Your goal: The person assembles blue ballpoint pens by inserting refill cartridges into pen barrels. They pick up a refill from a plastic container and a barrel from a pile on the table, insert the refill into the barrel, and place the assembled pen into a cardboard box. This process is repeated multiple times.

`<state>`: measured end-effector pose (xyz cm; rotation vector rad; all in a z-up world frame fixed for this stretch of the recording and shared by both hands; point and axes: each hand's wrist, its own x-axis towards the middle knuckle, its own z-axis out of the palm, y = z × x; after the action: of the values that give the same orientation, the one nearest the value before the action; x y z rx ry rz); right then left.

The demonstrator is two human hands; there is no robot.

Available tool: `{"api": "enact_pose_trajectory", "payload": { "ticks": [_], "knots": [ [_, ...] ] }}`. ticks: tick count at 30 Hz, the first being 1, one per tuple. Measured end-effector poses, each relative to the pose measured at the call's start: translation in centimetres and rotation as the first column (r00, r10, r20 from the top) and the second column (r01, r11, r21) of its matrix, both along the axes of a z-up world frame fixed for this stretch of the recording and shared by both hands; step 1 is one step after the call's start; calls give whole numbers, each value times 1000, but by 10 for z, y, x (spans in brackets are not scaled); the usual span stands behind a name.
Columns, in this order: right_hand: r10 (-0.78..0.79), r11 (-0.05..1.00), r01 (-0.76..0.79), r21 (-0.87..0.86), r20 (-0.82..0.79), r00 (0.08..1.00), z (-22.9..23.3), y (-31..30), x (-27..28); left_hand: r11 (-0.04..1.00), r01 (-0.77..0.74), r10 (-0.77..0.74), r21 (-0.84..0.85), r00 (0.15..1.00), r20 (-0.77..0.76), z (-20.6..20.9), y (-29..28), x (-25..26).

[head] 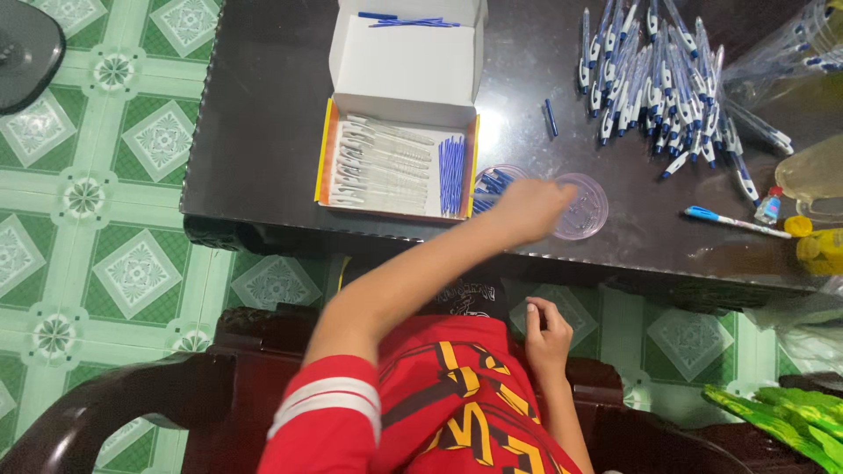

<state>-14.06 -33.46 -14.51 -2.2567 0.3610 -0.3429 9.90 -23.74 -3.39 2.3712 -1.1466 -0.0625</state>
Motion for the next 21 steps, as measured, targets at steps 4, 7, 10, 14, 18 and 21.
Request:
{"api": "enact_pose_trajectory", "payload": {
  "ticks": [4,7,10,14,18,21],
  "knots": [
    [39,999,-39,5,16,999,0,1,4,998,-8,4,-68,998,-66,12,88,34],
    [70,997,-70,11,-2,998,-5,7,6,878,-266,161,-397,947,-277,29,157,55],
    [137,991,-137,-1,-45,990,0,19,11,716,-473,258,-513,862,-436,66,208,62],
    [157,987,-155,35,-54,986,12,37,20,244,-645,224,-724,764,-605,63,248,60],
    [138,986,-137,99,-4,990,4,37,26,276,-735,232,-620,677,-699,10,270,51],
    [121,988,-123,97,29,992,11,24,37,677,-681,569,-279,725,-388,-47,297,53]
  ]
}}
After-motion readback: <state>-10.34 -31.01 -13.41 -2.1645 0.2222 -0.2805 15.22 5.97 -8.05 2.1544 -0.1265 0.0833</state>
